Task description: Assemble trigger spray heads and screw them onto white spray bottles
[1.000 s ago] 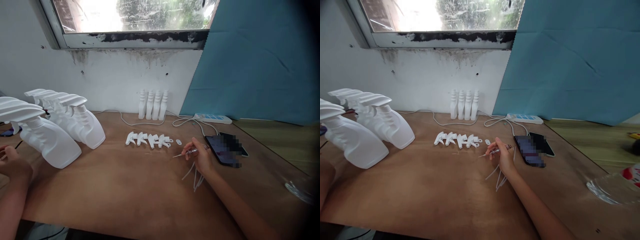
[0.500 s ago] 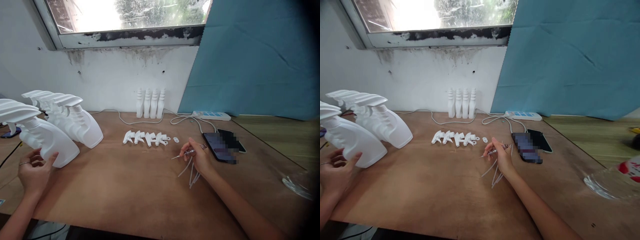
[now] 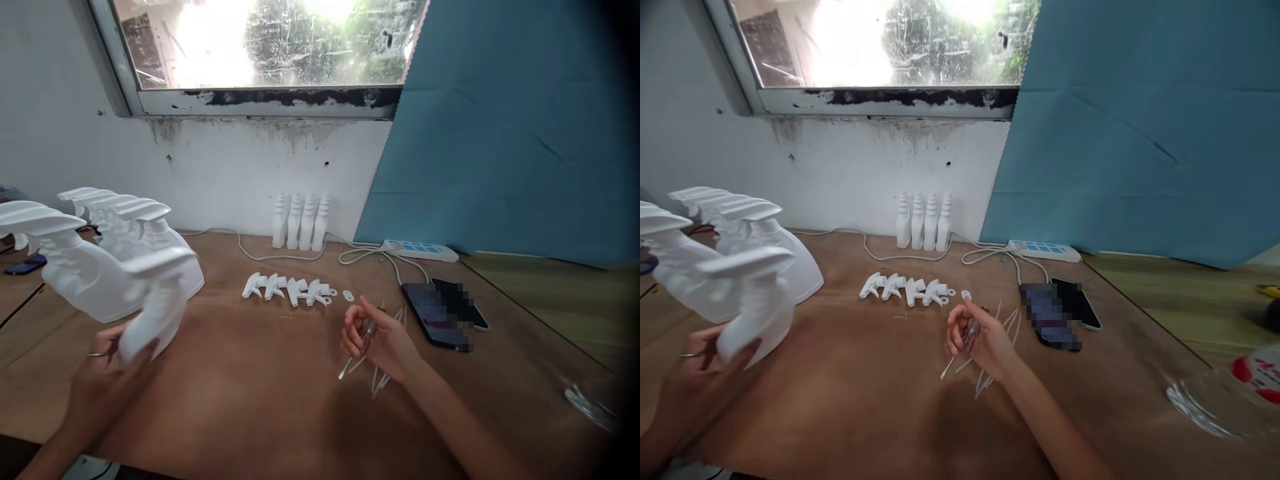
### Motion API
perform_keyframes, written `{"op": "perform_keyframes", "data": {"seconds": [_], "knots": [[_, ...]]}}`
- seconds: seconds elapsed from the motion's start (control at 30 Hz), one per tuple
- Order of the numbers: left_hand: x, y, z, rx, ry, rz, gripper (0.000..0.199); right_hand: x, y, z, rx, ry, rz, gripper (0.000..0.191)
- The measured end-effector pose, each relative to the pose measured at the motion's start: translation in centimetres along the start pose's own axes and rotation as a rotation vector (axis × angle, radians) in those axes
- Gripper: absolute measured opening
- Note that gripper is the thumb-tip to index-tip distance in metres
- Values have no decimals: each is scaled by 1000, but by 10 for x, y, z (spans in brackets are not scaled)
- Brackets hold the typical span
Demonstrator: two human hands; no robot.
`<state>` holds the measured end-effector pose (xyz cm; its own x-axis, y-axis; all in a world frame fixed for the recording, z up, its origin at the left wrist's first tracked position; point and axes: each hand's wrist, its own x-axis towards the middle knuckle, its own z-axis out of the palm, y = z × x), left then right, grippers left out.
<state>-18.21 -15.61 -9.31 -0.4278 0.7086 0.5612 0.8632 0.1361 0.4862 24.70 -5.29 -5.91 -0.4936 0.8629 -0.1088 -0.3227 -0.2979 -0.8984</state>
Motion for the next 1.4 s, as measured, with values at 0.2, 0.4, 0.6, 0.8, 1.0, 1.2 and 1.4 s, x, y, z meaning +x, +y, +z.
{"op": "perform_keyframes", "data": {"seconds": [0.2, 0.4, 0.6, 0.8, 1.0, 1.2, 1.4], "knots": [[2, 64, 19, -154, -71, 878, 50, -2, 15, 7, 76, -183, 302, 46], [6, 96, 37, -57, -10, 1211, 41, -8, 20, 14, -94, -53, 331, 49], [1, 110, 36, -23, 41, 1241, 39, -9, 18, 23, -275, 148, 266, 50], [9, 117, 30, -27, 42, 1255, 38, -8, 20, 25, -185, 166, 131, 41], [22, 120, 15, -194, -174, 1225, 47, -18, 7, 25, -582, 88, -44, 35], [38, 129, -10, -277, -899, 672, 33, -26, 1, 27, -1217, -103, -610, 22], [69, 116, -7, -465, -1406, 205, 36, -31, -9, -2, -1531, 19, -1154, 44]]}}
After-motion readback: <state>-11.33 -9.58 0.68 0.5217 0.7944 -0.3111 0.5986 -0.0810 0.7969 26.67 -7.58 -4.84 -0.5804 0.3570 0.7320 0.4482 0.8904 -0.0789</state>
